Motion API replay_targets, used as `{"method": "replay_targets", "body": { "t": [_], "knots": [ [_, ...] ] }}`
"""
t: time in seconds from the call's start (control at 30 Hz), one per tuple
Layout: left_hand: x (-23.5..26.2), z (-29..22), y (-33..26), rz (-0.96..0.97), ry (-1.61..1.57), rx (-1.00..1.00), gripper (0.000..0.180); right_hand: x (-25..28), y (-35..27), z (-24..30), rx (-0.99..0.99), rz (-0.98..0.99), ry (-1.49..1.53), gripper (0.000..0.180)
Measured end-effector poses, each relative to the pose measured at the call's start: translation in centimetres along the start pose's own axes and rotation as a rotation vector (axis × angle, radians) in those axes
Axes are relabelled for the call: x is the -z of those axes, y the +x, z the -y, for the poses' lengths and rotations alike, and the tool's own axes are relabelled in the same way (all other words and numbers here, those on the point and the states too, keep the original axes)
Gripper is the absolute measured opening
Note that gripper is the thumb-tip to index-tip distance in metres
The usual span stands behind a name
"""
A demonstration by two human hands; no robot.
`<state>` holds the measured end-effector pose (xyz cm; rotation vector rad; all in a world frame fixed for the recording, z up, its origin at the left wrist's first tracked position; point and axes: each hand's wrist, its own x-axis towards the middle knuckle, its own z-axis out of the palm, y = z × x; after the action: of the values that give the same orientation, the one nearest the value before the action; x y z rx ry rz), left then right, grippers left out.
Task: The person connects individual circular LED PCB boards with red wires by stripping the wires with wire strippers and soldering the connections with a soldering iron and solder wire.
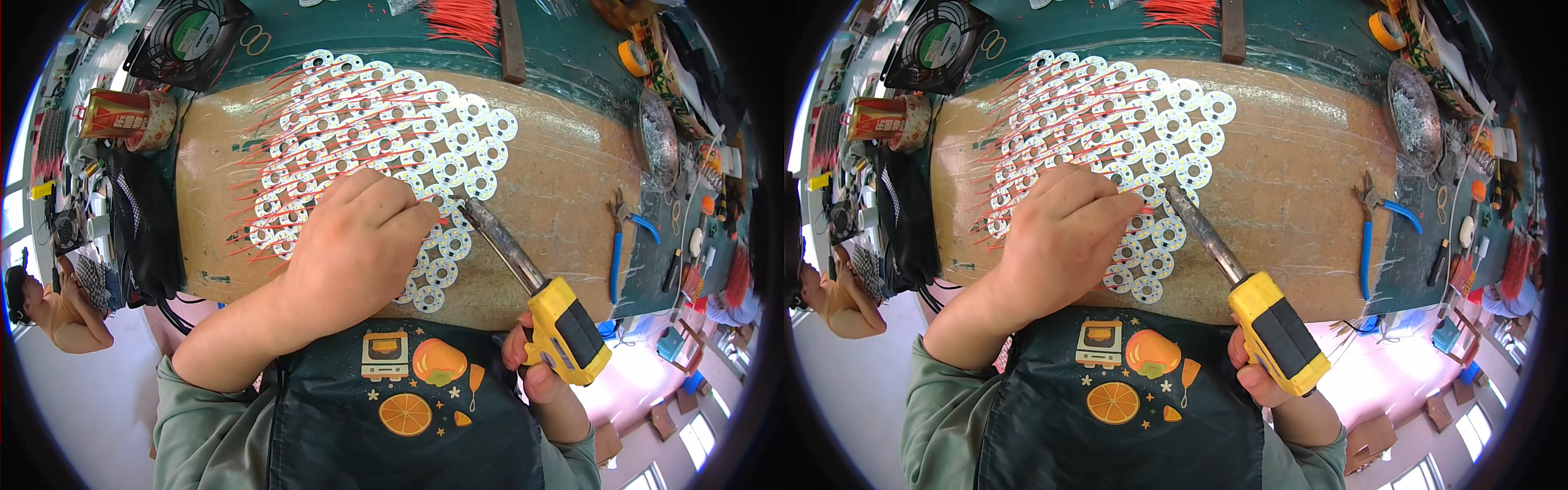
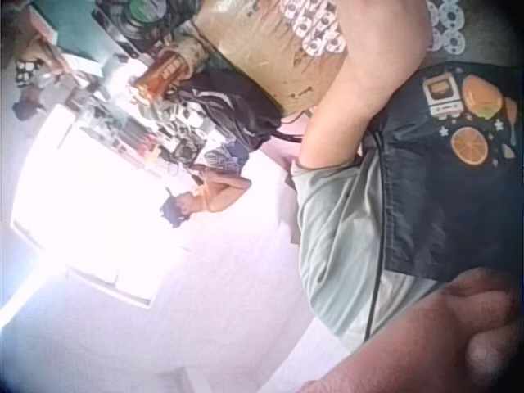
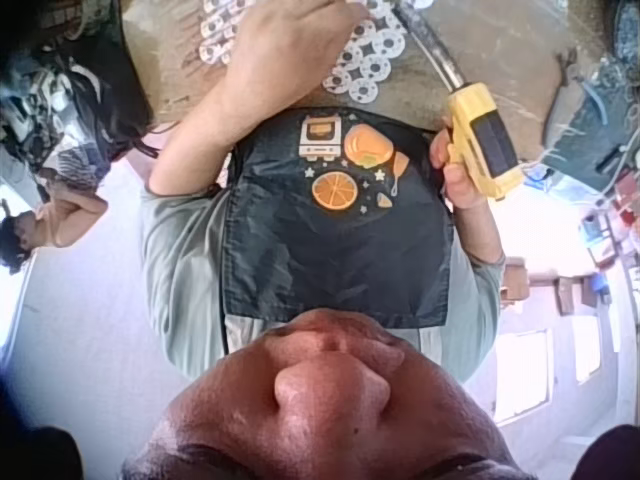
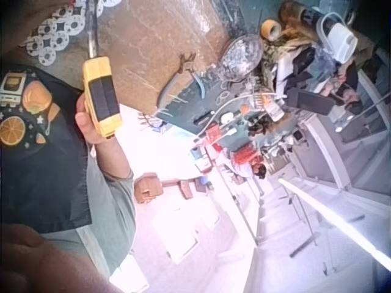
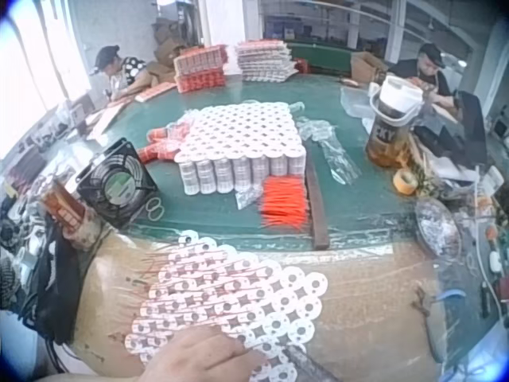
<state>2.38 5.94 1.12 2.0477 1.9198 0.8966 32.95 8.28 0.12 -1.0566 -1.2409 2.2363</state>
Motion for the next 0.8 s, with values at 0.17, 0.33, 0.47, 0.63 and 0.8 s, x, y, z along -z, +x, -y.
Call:
{"method": "replay_targets", "body": {
  "t": [0.17,0.33,0.47,0.63,0.8],
  "knots": [
    [-0.4,0.2,-0.2,0.026,-0.029,-0.007,0.023,0.3,-0.4,0.0,-0.003,-0.002,-0.04,0.088],
    [-0.4,0.0,0.0,0.031,0.003,-0.001,0.022,0.6,-0.4,-0.3,0.035,0.019,-0.051,0.086],
    [-0.5,-0.1,0.0,0.056,0.027,0.011,0.02,0.5,-0.4,-0.3,0.036,0.012,-0.041,0.084],
    [-0.4,-0.3,0.3,0.063,0.035,0.015,0.019,0.6,-0.4,-0.1,-0.007,0.012,-0.066,0.083],
    [-0.3,-0.2,0.3,0.097,0.048,0.033,0.018,1.5,-0.1,-1.0,0.123,0.108,-0.041,0.058]
  ]
}}
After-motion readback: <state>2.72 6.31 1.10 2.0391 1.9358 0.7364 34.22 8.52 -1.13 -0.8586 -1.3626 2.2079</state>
